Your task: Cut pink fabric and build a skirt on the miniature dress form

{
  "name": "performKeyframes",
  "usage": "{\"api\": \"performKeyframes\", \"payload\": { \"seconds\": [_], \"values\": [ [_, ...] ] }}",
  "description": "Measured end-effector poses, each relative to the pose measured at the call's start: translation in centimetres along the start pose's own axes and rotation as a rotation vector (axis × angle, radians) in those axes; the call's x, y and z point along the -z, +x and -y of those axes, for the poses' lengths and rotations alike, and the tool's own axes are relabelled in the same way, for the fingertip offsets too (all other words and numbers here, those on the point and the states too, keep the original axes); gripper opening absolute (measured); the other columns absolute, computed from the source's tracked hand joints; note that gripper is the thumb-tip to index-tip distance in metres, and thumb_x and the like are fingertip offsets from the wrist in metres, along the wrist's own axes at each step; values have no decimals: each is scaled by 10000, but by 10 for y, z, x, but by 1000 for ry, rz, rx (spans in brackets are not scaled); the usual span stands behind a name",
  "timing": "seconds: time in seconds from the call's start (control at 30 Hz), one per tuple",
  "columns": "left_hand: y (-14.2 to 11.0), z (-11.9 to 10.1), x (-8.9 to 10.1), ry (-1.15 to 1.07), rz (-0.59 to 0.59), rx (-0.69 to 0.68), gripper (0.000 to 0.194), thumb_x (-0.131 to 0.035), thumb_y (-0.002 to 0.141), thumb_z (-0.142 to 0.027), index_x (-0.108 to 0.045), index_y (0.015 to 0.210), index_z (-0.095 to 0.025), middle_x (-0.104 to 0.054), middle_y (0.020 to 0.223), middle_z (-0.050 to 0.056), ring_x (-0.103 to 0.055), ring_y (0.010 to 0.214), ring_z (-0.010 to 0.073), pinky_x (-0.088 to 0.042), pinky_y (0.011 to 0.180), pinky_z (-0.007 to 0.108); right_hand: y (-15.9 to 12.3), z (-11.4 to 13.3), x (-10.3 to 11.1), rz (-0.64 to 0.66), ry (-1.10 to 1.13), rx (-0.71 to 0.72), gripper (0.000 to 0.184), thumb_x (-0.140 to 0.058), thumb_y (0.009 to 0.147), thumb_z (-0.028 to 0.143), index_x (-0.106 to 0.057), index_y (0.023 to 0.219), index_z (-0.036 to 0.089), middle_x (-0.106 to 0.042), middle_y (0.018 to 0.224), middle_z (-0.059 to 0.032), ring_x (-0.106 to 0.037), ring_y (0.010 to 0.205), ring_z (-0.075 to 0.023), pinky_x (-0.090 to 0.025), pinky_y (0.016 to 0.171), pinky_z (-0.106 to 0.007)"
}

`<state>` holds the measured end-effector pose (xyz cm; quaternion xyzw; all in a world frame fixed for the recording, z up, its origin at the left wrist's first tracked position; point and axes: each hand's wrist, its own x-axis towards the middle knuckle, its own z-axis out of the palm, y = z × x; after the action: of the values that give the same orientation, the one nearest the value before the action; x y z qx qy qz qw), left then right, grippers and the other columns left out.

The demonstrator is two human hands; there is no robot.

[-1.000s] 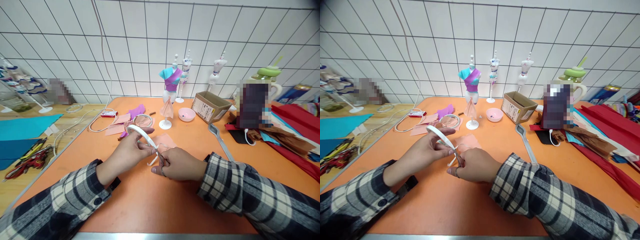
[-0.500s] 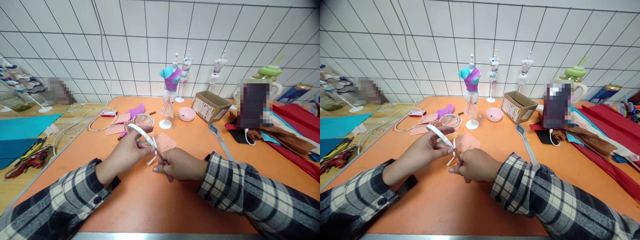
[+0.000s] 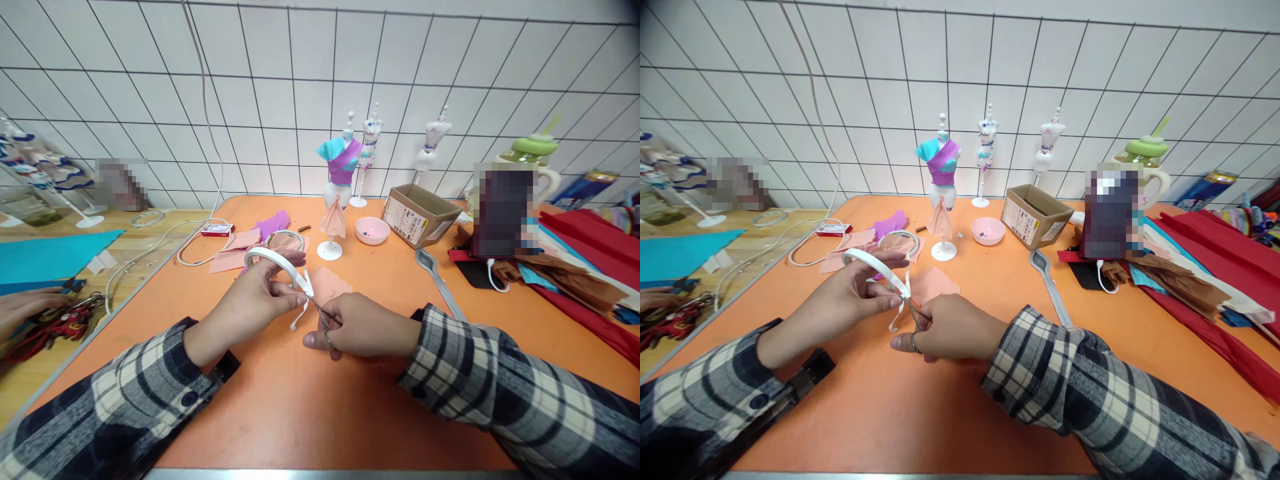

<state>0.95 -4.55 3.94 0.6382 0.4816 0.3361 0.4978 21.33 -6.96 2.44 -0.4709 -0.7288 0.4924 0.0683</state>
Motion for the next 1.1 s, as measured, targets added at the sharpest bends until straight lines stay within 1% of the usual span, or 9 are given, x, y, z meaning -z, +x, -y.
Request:
{"api": "performKeyframes", "payload": {
  "seconds": [0.1,0.3,0.47,0.63,0.7,0.77,0.87,0.97,1.1],
  "values": [
    [1,-1,-1,-59,18,-6,638,-800,655,-256,-506,1218,-188,-657,1193,111,-724,781,200,-583,744,367,-2,4,2,127,193,-75,444,-611,777,632,-548,805,194,-704,753,-13,-514,504,-95,-377,439,-220],
    [5,-3,1,-54,47,-30,365,-793,699,-398,-671,950,-162,-735,969,71,-705,915,257,-573,827,388,0,0,0,-48,45,10,382,-621,809,550,-572,709,185,-684,683,0,-543,542,-95,-381,496,-222],
    [3,-3,-3,-28,-72,-97,319,-771,720,-427,-694,884,-164,-734,881,55,-694,837,228,-578,798,365,-1,1,0,-20,154,-42,394,-629,803,564,-555,725,184,-685,670,-14,-505,471,-89,-370,437,-220],
    [-3,-10,5,-10,-283,-248,278,-727,790,-412,-682,922,-171,-716,848,44,-671,728,174,-562,698,290,2,2,0,144,401,-85,423,-545,850,581,-533,740,172,-697,713,-61,-516,442,-96,-340,372,-210],
    [-2,-11,15,-69,-301,-250,278,-710,817,-401,-671,987,-184,-710,866,43,-672,763,177,-554,684,278,5,0,1,-14,439,13,408,-563,848,552,-523,707,172,-664,642,-42,-502,448,-92,-361,404,-210],
    [1,-8,24,-112,-198,-214,285,-711,820,-392,-671,1013,-186,-709,878,51,-662,760,174,-543,669,273,8,-3,4,-381,457,166,349,-616,828,499,-549,733,171,-641,626,-26,-539,521,-103,-426,488,-217],
    [5,-1,25,-180,22,-138,264,-738,795,-375,-690,952,-167,-711,911,70,-649,767,167,-539,705,280,10,-5,7,-734,441,337,276,-664,803,386,-631,978,174,-702,935,-75,-648,826,-167,-517,690,-272],
    [5,4,14,-233,167,-71,247,-728,804,-377,-685,917,-162,-701,932,75,-638,778,165,-535,713,283,9,-5,4,-628,346,423,340,-673,782,294,-642,1108,204,-667,1177,-76,-626,1060,-208,-511,893,-349],
    [3,5,3,-274,144,-50,255,-713,817,-387,-656,922,-163,-672,882,55,-621,762,152,-519,682,263,11,-6,-3,-520,344,449,228,-659,769,230,-654,994,193,-702,1058,-57,-648,1015,-202,-512,928,-367]
  ]
}}
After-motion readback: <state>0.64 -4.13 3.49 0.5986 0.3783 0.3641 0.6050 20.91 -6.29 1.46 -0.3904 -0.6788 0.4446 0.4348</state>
